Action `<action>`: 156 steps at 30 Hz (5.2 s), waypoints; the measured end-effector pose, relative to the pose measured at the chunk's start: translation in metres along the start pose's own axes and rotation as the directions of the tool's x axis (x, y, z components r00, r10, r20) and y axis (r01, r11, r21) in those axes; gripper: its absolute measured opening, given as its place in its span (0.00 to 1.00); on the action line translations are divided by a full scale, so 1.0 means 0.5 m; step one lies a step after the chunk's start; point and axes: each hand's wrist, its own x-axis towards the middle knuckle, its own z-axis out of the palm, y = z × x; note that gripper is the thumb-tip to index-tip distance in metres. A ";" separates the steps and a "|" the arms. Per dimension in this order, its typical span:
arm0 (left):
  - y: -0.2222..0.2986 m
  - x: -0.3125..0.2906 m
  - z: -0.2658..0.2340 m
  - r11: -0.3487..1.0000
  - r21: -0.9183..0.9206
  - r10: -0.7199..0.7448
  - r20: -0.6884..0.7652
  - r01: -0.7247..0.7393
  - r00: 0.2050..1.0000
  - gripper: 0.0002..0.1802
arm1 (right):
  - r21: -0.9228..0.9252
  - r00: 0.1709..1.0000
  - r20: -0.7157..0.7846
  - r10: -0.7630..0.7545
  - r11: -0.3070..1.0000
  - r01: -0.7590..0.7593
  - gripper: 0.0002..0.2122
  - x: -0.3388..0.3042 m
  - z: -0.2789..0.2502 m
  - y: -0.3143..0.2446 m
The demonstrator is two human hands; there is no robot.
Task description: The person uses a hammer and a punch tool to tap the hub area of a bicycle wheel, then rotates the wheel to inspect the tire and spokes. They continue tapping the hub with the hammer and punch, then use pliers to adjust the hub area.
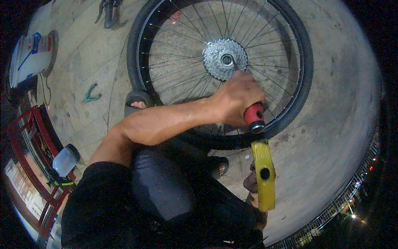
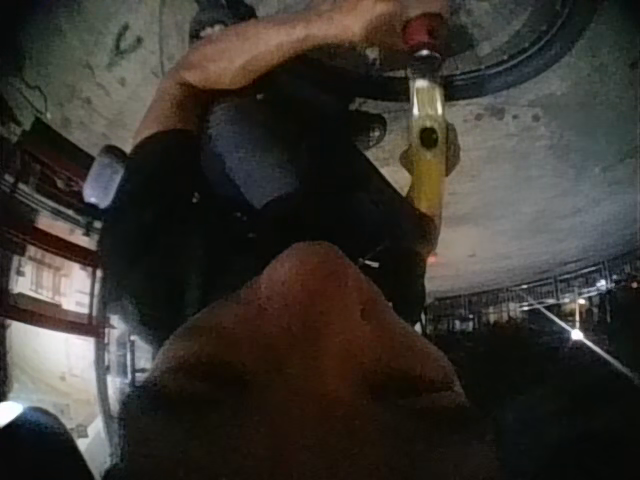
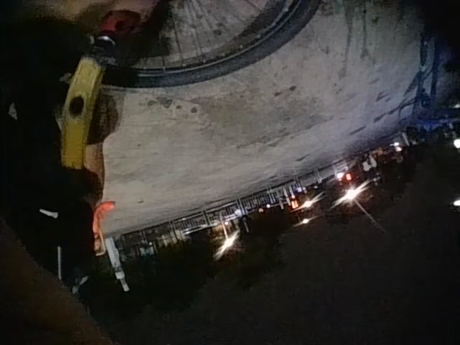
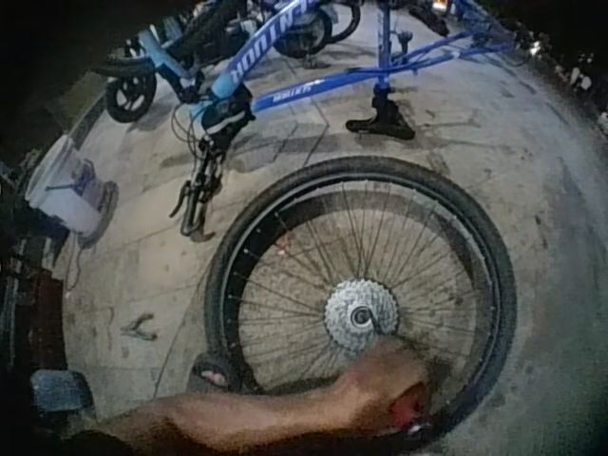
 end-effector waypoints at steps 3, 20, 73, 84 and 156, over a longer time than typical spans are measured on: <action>0.001 0.000 -0.002 1.000 0.008 -0.027 0.029 0.027 0.999 0.24 | -0.012 1.000 -0.007 -0.009 1.000 0.009 0.13 0.002 0.000 0.001; 0.001 0.007 -0.007 0.989 0.040 -0.146 0.092 0.143 0.985 0.25 | 0.081 0.982 0.036 0.187 0.979 -0.190 0.12 0.010 -0.004 0.008; -0.010 0.011 -0.011 0.989 -0.001 -0.145 0.018 0.145 0.989 0.27 | 0.198 0.994 -0.064 0.090 0.977 -0.076 0.17 -0.005 0.030 0.102; -0.007 0.026 0.006 0.991 0.011 -0.133 -0.055 0.134 0.990 0.19 | 0.175 0.993 -0.061 0.098 0.981 -0.086 0.16 -0.017 0.044 0.118; -0.015 0.079 0.021 0.909 0.127 -0.384 -0.116 0.397 0.916 0.15 | 0.613 0.985 -0.170 0.031 0.786 0.081 0.26 0.128 0.018 -0.075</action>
